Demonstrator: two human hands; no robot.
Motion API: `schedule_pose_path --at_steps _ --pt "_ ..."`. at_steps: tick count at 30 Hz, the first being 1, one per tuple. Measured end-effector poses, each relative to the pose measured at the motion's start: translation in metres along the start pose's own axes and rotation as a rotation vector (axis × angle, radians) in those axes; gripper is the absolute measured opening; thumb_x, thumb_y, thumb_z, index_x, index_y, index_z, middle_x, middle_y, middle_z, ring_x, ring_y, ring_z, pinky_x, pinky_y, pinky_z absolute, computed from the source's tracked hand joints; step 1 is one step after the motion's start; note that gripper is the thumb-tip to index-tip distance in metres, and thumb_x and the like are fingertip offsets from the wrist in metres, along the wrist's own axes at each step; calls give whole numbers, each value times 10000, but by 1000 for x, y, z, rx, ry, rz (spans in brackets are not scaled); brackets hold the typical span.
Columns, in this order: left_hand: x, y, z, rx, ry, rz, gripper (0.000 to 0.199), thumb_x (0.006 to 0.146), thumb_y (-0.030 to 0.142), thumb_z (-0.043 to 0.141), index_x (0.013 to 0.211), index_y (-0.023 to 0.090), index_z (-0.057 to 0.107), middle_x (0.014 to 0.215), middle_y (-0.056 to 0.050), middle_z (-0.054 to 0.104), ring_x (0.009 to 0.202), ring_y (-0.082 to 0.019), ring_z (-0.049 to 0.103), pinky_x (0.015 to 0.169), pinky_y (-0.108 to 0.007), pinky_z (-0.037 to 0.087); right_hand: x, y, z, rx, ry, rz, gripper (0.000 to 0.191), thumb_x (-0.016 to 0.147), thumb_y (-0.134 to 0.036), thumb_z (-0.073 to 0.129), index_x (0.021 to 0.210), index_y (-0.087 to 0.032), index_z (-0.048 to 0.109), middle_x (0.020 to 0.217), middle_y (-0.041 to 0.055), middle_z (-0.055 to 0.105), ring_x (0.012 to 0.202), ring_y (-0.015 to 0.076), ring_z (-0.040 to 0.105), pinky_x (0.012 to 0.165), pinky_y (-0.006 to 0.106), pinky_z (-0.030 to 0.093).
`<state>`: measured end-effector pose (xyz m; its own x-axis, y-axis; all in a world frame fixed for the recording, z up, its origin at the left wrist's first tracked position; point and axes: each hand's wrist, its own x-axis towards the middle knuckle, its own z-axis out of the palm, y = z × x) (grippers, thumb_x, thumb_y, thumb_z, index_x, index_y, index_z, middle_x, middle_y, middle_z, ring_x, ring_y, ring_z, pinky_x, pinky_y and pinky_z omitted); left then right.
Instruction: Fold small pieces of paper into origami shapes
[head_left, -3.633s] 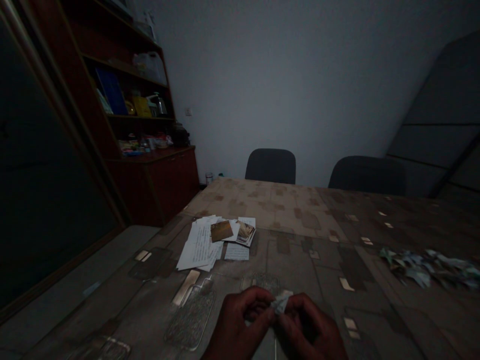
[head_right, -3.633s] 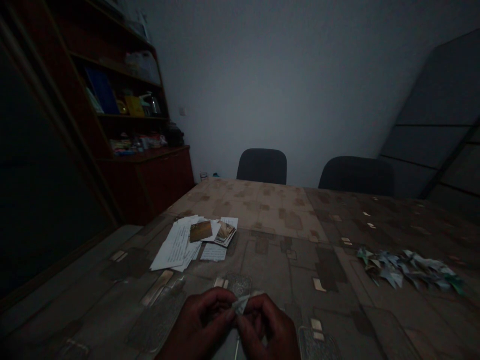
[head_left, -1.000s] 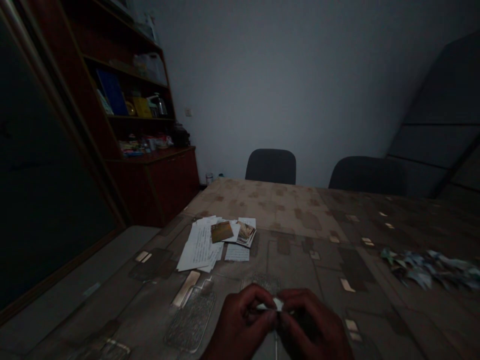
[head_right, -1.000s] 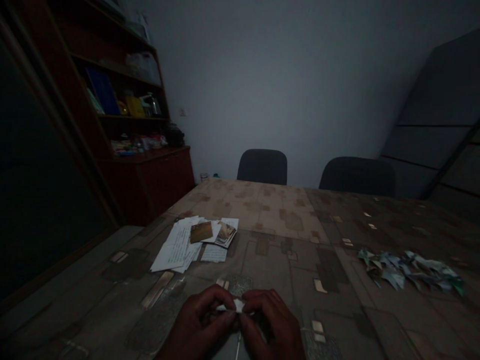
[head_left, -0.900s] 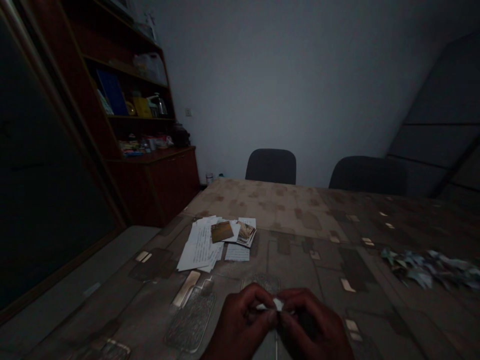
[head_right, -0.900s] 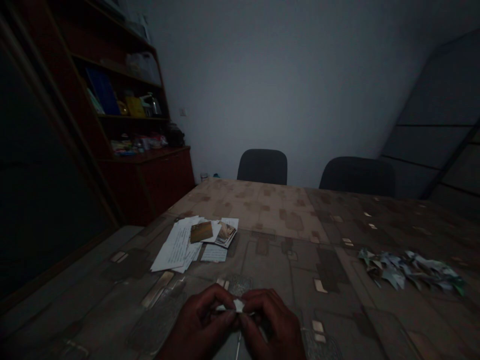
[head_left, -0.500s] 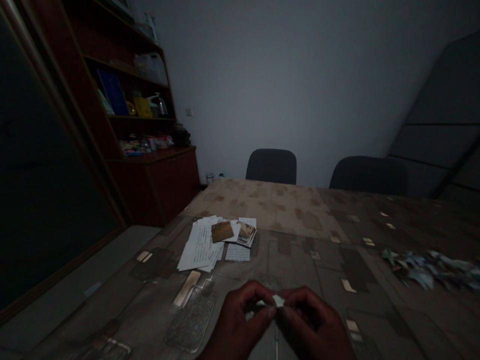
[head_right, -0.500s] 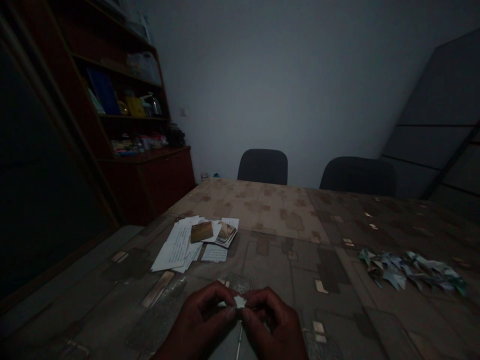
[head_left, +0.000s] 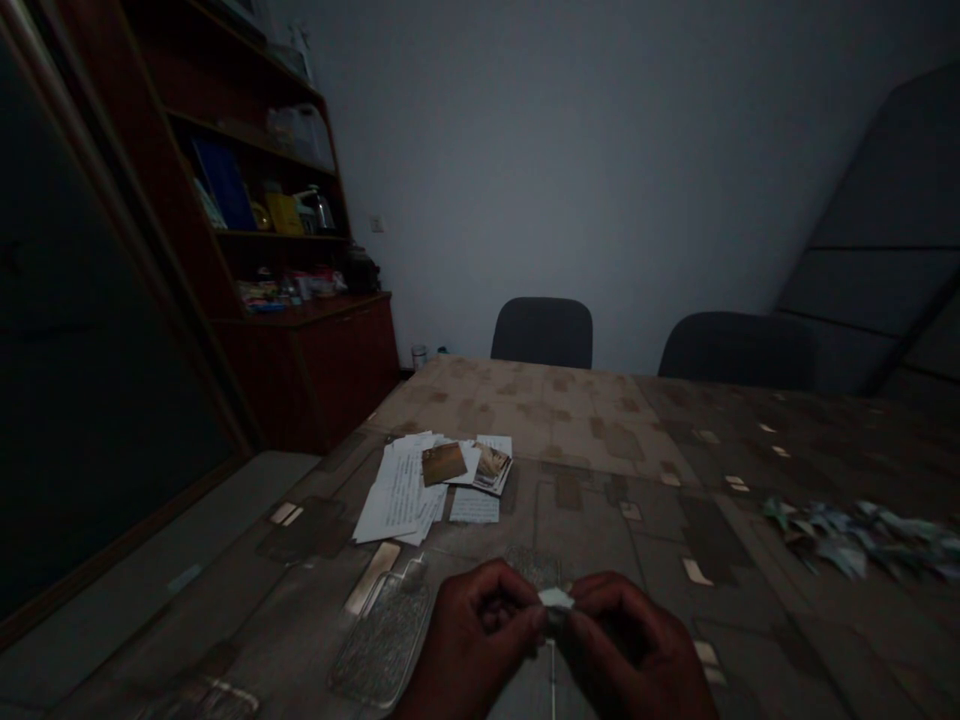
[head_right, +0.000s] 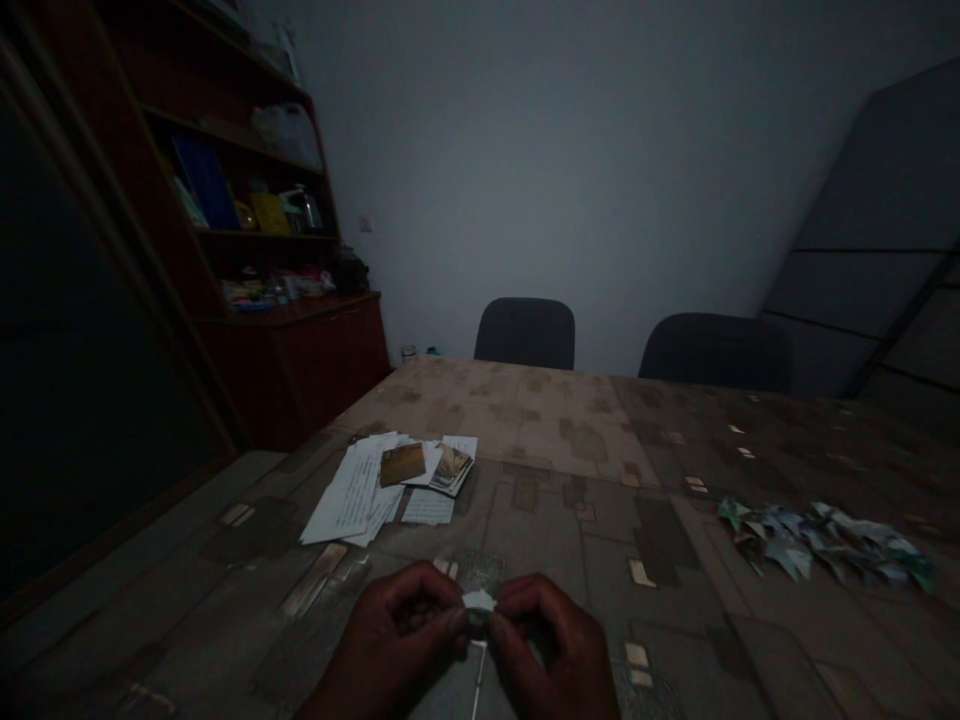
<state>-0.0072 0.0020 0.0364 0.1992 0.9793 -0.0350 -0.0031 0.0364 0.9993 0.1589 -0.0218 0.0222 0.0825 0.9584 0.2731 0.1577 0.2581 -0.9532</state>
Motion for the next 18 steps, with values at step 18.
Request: schedule_pose_path --at_steps 18 --pt "2 -4 1 -102 -8 -3 140 715 217 656 682 163 531 515 18 606 472 -123 575 489 -212 427 3 8 6 153 75 167 297 696 -424 774 633 -182 615 596 -3 628 573 153 564 543 231 429"
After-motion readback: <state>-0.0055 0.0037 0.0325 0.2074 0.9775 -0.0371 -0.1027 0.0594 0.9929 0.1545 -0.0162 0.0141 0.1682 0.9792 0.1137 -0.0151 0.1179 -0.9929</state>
